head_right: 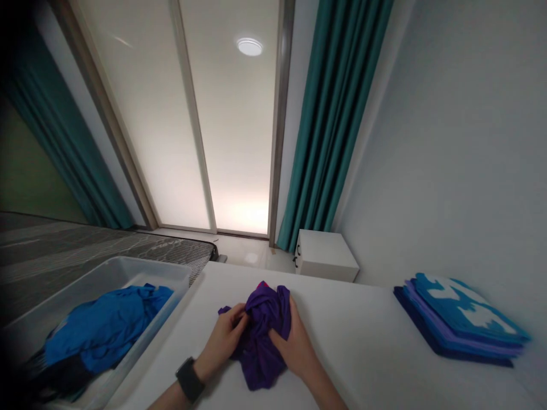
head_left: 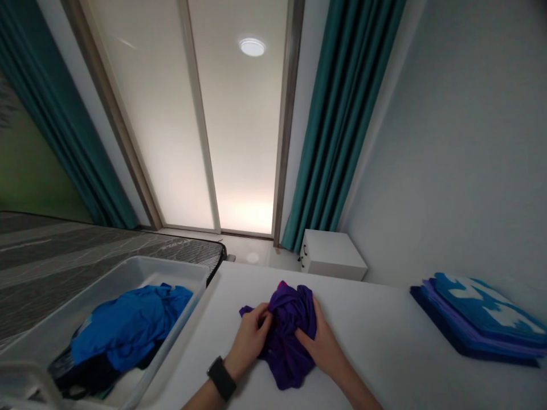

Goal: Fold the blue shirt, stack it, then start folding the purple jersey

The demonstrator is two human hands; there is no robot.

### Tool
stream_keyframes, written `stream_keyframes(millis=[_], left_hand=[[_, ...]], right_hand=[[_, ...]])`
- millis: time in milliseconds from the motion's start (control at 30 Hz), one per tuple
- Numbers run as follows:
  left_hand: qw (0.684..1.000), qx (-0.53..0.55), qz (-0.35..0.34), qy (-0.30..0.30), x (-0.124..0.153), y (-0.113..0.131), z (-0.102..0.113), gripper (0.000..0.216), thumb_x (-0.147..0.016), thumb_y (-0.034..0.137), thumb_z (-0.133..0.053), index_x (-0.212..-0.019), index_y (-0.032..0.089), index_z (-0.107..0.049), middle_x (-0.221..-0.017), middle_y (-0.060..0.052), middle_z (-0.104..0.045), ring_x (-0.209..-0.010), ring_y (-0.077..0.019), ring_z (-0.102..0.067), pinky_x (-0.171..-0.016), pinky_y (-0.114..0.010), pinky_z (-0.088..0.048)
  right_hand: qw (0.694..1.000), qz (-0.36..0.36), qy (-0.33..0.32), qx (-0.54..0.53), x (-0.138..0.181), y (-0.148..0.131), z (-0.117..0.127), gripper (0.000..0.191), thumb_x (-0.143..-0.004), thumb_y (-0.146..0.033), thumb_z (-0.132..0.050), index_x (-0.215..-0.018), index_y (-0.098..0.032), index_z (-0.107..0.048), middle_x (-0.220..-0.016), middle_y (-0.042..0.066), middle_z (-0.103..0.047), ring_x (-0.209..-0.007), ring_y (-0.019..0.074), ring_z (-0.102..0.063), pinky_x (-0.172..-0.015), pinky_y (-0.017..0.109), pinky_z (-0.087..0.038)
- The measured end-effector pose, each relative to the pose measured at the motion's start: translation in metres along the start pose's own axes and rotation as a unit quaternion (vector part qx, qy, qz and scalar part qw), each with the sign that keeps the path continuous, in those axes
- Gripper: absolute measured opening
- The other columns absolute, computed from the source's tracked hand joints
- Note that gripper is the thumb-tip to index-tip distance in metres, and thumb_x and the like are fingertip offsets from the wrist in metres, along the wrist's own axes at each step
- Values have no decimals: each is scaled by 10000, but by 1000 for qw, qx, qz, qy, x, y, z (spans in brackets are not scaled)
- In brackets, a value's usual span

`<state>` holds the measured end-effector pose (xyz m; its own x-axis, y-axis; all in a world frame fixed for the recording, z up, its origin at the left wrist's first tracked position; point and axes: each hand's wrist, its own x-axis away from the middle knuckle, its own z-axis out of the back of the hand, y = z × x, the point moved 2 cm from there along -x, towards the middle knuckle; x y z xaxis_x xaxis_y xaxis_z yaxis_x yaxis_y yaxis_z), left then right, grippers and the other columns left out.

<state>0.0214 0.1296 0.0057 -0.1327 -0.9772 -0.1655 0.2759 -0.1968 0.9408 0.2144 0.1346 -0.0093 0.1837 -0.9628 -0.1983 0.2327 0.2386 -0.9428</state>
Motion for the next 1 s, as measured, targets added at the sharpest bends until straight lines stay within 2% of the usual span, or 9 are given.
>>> stream_keyframes(millis=[167, 333, 467, 567, 667, 733, 833, 933, 1000], left_hand=[[996, 68, 3, 57, 6, -4, 8, 251, -875, 419, -530, -875, 189, -631, -821, -44, -667, -790, -219, -609, -730, -320, -487], [972, 154, 48, 172, 9, -4, 14, 245, -853, 415, -533, -735, 201, -518, -632, 33, -523, -592, -146, -493, -564, -240, -409], [945, 227, 75, 223, 10, -8, 16, 183, -800, 357, -560, -729, 206, -486, -620, 48, -533, -576, -131, -503, -547, -220, -410], [928, 257, 60, 261, 7, -8, 21, 161, -797, 336, -566, -773, 220, -457, -852, -9, -687, -807, -178, -638, -690, -269, -497], [937, 214, 11, 277, 6, -5, 26, 136, -839, 329, -549, -920, 241, -483, -1231, -63, -641, -1111, -212, -610, -899, -370, -500], [961, 113, -43, 248, 7, -1, 26, 186, -867, 321, -524, -1035, 240, -517, -1346, -91, -559, -1221, -227, -543, -1002, -421, -448], [982, -58, -136, 118, 13, 5, 15, 226, -893, 286, -484, -1091, 216, -567, -1287, -121, -581, -1234, -252, -516, -1056, -463, -398], [967, -180, -178, -9, 19, 6, -1, 390, -846, 244, -551, -1234, 213, -547, -1287, -126, -583, -1231, -277, -504, -1070, -484, -378], [956, -234, -168, -52, 20, 4, -8, 451, -790, 201, -589, -1241, 208, -556, -1302, -125, -575, -1235, -301, -492, -1058, -500, -377]], right_hand=[[999, -4, 39, 4, 32, 2, 9, 744, -820, -331, -632, -1480, -230, -305, -1517, 101, -380, -1408, 233, -330, -1175, 458, -247], [986, -26, 164, 22, 39, 2, 30, 428, -840, -331, -575, -1245, -196, -598, -1289, 95, -620, -1238, 252, -534, -1118, 429, -349], [970, -45, 240, 6, 31, 9, 46, 404, -835, -380, -562, -1187, -193, -627, -1212, 88, -660, -1158, 254, -581, -1059, 412, -408], [954, -70, 292, 0, 28, 16, 58, 434, -821, -387, -537, -1192, -177, -614, -1200, 99, -660, -1128, 257, -590, -1043, 424, -416], [944, -73, 321, 10, 26, 25, 70, 445, -820, -370, -509, -1210, -175, -598, -1214, 104, -653, -1137, 256, -584, -1045, 429, -412], [948, -65, 310, 27, 23, 30, 73, 449, -814, -363, -511, -1212, -175, -600, -1226, 108, -650, -1149, 260, -582, -1056, 439, -402], [967, -47, 244, 57, 20, 36, 69, 435, -814, -369, -524, -1186, -169, -627, -1230, 119, -653, -1169, 275, -580, -1071, 461, -393], [983, -18, 168, 75, 21, 36, 58, 457, -861, -376, -506, -1267, -180, -581, -1297, 114, -613, -1241, 259, -534, -1093, 458, -377], [988, 6, 133, 81, 23, 32, 52, 513, -897, -382, -491, -1374, -192, -478, -1383, 107, -543, -1299, 238, -479, -1109, 448, -363]])
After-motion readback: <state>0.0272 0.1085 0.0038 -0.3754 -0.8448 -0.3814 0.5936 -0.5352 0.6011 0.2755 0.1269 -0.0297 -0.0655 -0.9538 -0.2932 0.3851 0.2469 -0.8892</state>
